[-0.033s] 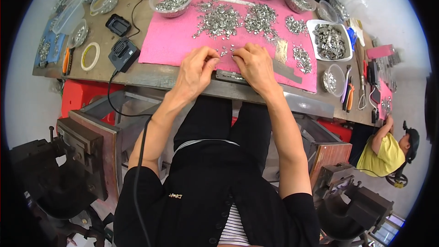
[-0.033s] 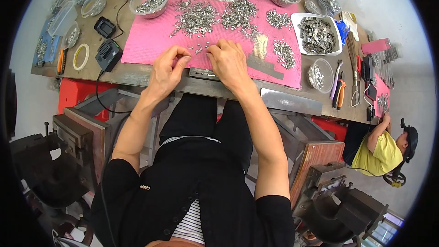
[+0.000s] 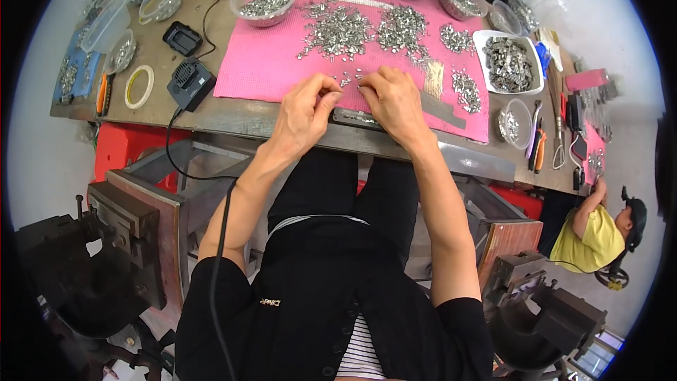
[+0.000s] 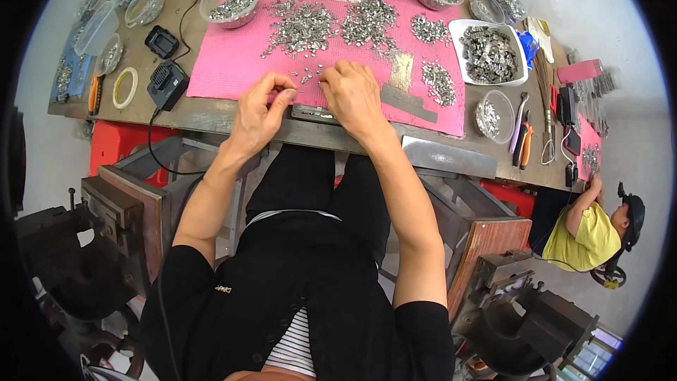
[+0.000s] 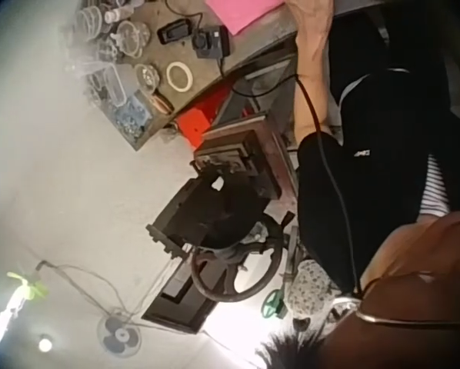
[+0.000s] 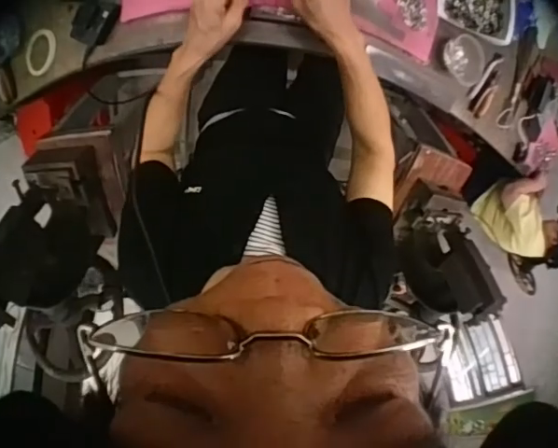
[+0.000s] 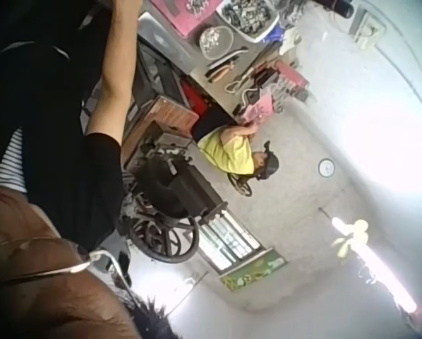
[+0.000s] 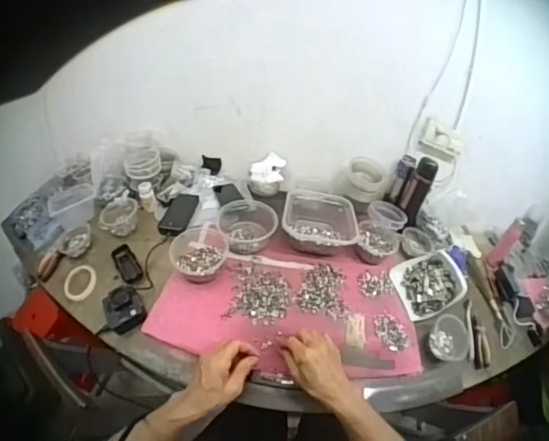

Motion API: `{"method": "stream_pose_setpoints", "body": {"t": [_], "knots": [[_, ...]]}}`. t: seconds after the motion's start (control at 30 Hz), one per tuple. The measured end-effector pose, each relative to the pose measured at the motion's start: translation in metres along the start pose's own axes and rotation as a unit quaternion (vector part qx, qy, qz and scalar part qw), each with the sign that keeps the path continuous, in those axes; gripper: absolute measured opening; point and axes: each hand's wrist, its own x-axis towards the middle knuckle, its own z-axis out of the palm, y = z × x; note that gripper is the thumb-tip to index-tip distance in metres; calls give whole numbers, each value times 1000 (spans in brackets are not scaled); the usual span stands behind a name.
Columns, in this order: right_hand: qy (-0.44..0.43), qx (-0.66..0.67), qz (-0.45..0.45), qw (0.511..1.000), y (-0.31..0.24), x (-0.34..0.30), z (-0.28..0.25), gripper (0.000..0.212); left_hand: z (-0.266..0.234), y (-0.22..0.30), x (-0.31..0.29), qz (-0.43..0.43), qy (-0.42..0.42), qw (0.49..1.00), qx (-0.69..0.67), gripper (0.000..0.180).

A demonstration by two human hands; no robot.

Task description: Placing small metal components into a template tray at a workstation.

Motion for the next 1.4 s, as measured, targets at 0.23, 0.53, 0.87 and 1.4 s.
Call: {"method": "stream_pose_setpoints", "body": {"t": [0.23, 0.53, 0.87, 1.4], "knots": [[-14, -10, 44, 999, 6, -2, -12, 6, 28, 8, -13, 73, 7, 997, -22, 4], [-21, 53, 38, 998, 15, -11, -18, 7, 36, 7, -14, 133, -15, 991, 5, 11], [-42, 12, 25, 999, 15, -15, -24, 11, 30, 20, -13, 203, -21, 970, 133, 15], [15, 179, 79, 981, -26, -49, -32, 14, -5, -23, 34, 84, 10, 970, 229, 13]]}}
